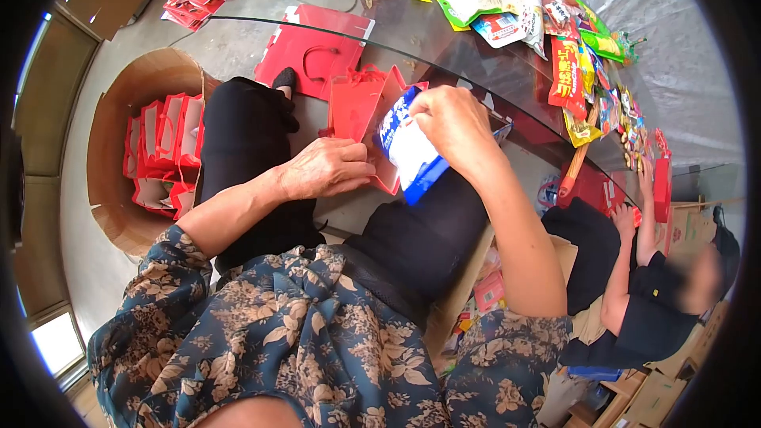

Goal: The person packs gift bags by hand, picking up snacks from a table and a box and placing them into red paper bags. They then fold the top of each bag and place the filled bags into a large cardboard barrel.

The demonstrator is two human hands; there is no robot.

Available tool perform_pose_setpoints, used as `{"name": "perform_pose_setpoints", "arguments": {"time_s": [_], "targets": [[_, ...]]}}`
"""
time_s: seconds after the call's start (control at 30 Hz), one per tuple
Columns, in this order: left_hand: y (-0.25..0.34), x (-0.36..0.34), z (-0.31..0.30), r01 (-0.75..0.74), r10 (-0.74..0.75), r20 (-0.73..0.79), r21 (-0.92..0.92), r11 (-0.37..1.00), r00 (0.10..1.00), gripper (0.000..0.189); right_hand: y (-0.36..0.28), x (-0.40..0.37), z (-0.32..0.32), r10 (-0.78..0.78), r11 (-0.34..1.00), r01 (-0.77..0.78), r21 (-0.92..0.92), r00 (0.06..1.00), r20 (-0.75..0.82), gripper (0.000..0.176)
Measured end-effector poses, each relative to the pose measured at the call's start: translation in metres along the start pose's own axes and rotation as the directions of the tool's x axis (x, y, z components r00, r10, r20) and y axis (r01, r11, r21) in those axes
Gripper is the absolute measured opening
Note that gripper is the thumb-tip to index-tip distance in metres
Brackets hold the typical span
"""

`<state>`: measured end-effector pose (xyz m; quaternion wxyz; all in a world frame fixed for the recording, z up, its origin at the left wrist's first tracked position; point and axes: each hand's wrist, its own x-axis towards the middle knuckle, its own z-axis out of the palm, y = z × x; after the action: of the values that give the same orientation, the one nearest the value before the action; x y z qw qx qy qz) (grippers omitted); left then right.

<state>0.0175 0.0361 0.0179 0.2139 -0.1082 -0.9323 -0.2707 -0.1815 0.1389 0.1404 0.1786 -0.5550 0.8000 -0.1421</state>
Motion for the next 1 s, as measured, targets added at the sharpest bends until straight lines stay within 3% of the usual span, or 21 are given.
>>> {"name": "perform_pose_setpoints", "arguments": {"time_s": [0.17,0.43,0.6,0.73,0.87,1.0], "targets": [[0.000,0.003,0.001,-0.005,0.005,-0.004,-0.003,1.000,1.000,0.019,0.003,0.031,0.016,-0.072,0.983,0.084,-0.162,0.994,0.079,0.020],[-0.002,0.003,-0.001,0.010,-0.011,-0.041,-0.025,1.000,0.999,0.020,0.007,0.023,0.026,-0.029,1.000,0.029,-0.011,1.000,0.003,0.018],[-0.006,0.003,-0.001,0.021,-0.025,-0.076,-0.047,0.999,0.997,0.020,0.041,0.017,0.031,-0.029,0.992,0.043,0.115,0.992,-0.124,0.018],[-0.007,0.005,-0.002,0.060,-0.060,-0.078,-0.003,0.998,0.995,0.018,0.074,0.020,0.028,0.243,0.915,-0.185,0.359,0.962,-0.123,0.016],[-0.005,0.007,-0.005,0.091,-0.092,-0.077,-0.008,0.996,0.993,0.016,0.127,0.021,0.029,0.416,0.694,-0.160,0.701,0.885,-0.209,0.020],[-0.001,0.009,-0.007,0.135,-0.135,-0.053,-0.001,0.991,0.989,0.015,0.180,0.015,0.022,0.566,0.509,-0.032,0.860,0.765,-0.306,0.022]]}}
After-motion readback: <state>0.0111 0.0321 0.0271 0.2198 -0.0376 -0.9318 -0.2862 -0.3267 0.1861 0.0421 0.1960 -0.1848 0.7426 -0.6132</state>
